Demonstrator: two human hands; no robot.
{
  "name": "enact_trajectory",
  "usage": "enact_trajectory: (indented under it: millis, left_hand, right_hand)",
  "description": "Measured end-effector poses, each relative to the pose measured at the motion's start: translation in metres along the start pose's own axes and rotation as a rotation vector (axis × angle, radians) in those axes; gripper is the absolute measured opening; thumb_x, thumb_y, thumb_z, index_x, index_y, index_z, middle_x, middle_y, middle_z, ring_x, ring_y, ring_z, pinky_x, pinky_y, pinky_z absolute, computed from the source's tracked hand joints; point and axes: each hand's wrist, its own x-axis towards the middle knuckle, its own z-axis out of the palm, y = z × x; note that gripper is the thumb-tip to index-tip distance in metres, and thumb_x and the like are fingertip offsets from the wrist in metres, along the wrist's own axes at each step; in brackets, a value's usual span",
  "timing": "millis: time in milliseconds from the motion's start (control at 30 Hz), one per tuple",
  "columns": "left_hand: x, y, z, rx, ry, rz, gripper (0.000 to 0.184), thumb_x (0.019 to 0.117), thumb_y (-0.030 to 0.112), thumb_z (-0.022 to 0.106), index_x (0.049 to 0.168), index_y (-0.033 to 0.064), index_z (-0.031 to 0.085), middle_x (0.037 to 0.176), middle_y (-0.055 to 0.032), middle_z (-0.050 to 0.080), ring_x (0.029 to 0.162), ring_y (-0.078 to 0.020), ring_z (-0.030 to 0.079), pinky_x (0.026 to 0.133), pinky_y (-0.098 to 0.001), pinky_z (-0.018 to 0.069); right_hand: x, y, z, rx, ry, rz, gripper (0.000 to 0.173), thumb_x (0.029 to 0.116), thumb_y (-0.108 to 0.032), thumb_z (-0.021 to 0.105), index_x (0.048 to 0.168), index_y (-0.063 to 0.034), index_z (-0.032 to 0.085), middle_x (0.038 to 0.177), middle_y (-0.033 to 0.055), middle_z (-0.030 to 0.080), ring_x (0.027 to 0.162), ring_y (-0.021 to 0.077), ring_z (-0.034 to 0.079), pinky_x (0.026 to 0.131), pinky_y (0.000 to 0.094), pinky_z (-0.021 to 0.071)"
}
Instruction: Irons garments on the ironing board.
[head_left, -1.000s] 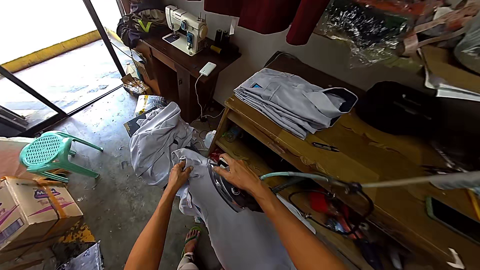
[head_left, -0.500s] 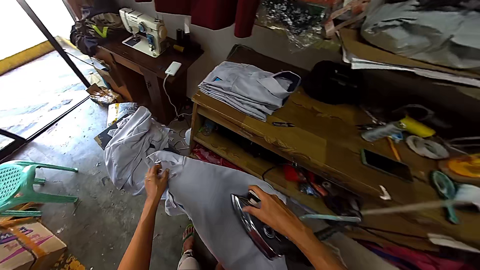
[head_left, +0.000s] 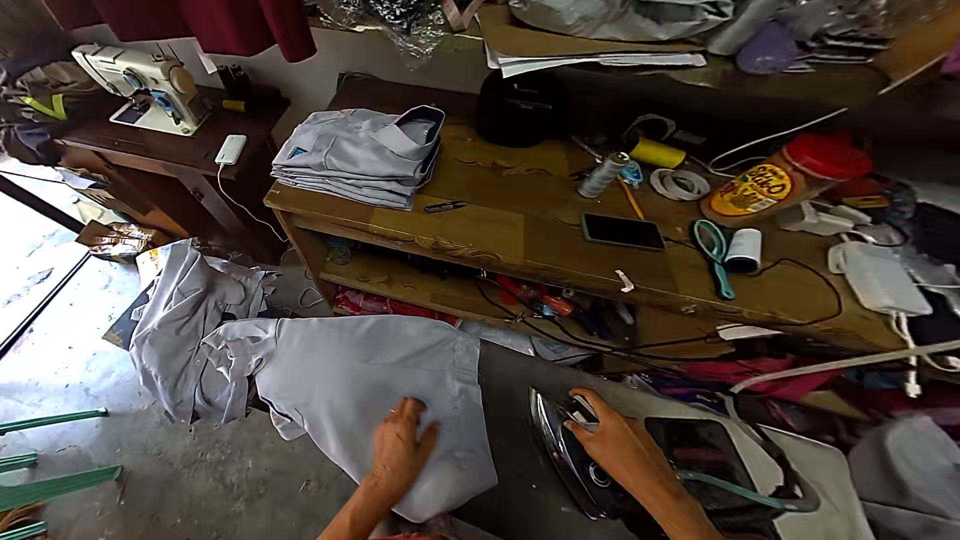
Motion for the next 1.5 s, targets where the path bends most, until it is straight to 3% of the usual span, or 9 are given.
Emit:
enact_trajectory:
  millis: [133, 267, 467, 667, 833, 1100, 1267, 1367, 1500]
  left_hand:
    - [-0.011, 0.046, 0.039, 0.212, -0.325, -0.022, 0.071, 0.09, 0.065, 0.063, 0.129, 0.0058, 0.064, 0.118, -0.0178, 0.071, 0.102, -0.0361, 0.071, 0.086, -0.0575, 0.0573]
    - [-0.01, 0.046, 0.057, 0.235, -0.371, 0.014, 0.039, 0.1053, 0.033, 0.049, 0.132, 0.0065, 0.062, 0.118, -0.0204, 0.07, 0.106, -0.0396, 0.071, 0.087, -0.0594, 0.0562]
    - [-0.008, 0.036, -0.009, -0.435, -0.379, 0.157, 0.029, 0.1058, 0.022, 0.053, 0.113, -0.0058, 0.058, 0.091, -0.0186, 0.063, 0.083, -0.0262, 0.063, 0.08, -0.0455, 0.0537]
    - [-0.021, 0.055, -0.046, -0.53, -0.327, 0.307, 0.025, 0.1064, 0.02, 0.053, 0.107, -0.0045, 0.058, 0.083, -0.0129, 0.06, 0.075, -0.0181, 0.06, 0.073, -0.0363, 0.0524]
    - [-0.026, 0.056, -0.056, -0.604, -0.305, 0.357, 0.024, 0.1058, 0.02, 0.055, 0.106, -0.0034, 0.059, 0.083, -0.0096, 0.06, 0.075, -0.013, 0.059, 0.073, -0.0309, 0.0517]
    - [-0.027, 0.049, -0.047, -0.697, -0.427, 0.383, 0.021, 0.1054, 0.018, 0.056, 0.104, -0.0026, 0.058, 0.08, -0.0072, 0.057, 0.072, -0.0112, 0.056, 0.07, -0.0293, 0.0495]
    - [-0.023, 0.032, -0.008, -0.463, -0.512, 0.348, 0.029, 0.1055, 0.023, 0.057, 0.11, -0.0057, 0.061, 0.084, -0.0181, 0.064, 0.077, -0.0261, 0.064, 0.075, -0.0449, 0.0543]
    - [-0.024, 0.03, 0.023, -0.032, -0.642, 0.251, 0.046, 0.1048, 0.036, 0.058, 0.136, 0.0023, 0.061, 0.116, -0.0233, 0.071, 0.106, -0.0398, 0.07, 0.096, -0.0608, 0.0537]
    - [-0.01, 0.027, 0.033, 0.115, -0.162, 0.451, 0.03, 0.1047, 0.03, 0.055, 0.117, 0.0107, 0.075, 0.108, -0.0121, 0.076, 0.102, -0.0296, 0.073, 0.09, -0.0509, 0.059]
  right_hand:
    - [-0.002, 0.011, 0.0, 0.011, 0.181, -0.138, 0.088, 0.0807, -0.043, 0.085, 0.155, -0.0165, 0.046, 0.106, 0.031, 0.069, 0.092, 0.0541, 0.068, 0.077, 0.0703, 0.0525]
    - [-0.018, -0.011, -0.004, 0.156, 0.468, -0.515, 0.056, 0.0959, -0.041, 0.057, 0.138, -0.0035, 0.061, 0.115, 0.0232, 0.069, 0.103, 0.0429, 0.066, 0.087, 0.0584, 0.0537]
    - [-0.004, -0.062, 0.063, 0.696, -0.387, -0.196, 0.025, 0.1051, -0.011, 0.054, 0.122, 0.0036, 0.066, 0.102, 0.0173, 0.074, 0.085, 0.0268, 0.076, 0.08, 0.0459, 0.0646]
    - [-0.053, -0.138, 0.059, 0.944, -0.543, -0.168, 0.027, 0.1048, 0.0, 0.042, 0.126, 0.0054, 0.059, 0.112, 0.0071, 0.069, 0.104, -0.0005, 0.062, 0.097, 0.0159, 0.0476]
    - [-0.069, -0.123, 0.058, 0.34, -0.519, -0.457, 0.039, 0.1025, -0.022, 0.056, 0.127, 0.0066, 0.063, 0.116, 0.0263, 0.07, 0.111, 0.0394, 0.069, 0.097, 0.059, 0.0522]
    - [-0.073, -0.122, 0.054, 1.015, -0.605, -0.332, 0.02, 0.0987, 0.0, 0.053, 0.117, 0.0039, 0.061, 0.099, -0.0007, 0.071, 0.092, -0.0055, 0.064, 0.091, 0.0146, 0.0498]
    - [-0.012, -0.106, 0.118, 1.249, -0.181, 0.126, 0.033, 0.1081, -0.009, 0.037, 0.133, 0.0044, 0.054, 0.114, 0.0089, 0.066, 0.102, 0.0033, 0.062, 0.091, 0.0237, 0.0542]
    - [-0.007, -0.075, 0.091, 1.098, -0.117, 0.044, 0.033, 0.1077, -0.015, 0.046, 0.128, 0.0038, 0.063, 0.11, 0.0153, 0.072, 0.094, 0.0182, 0.072, 0.083, 0.0372, 0.0606]
    - [-0.033, -0.044, 0.014, 0.805, 0.083, -0.353, 0.033, 0.1062, -0.015, 0.048, 0.124, 0.0074, 0.065, 0.112, 0.0166, 0.073, 0.096, 0.02, 0.075, 0.085, 0.0367, 0.0639]
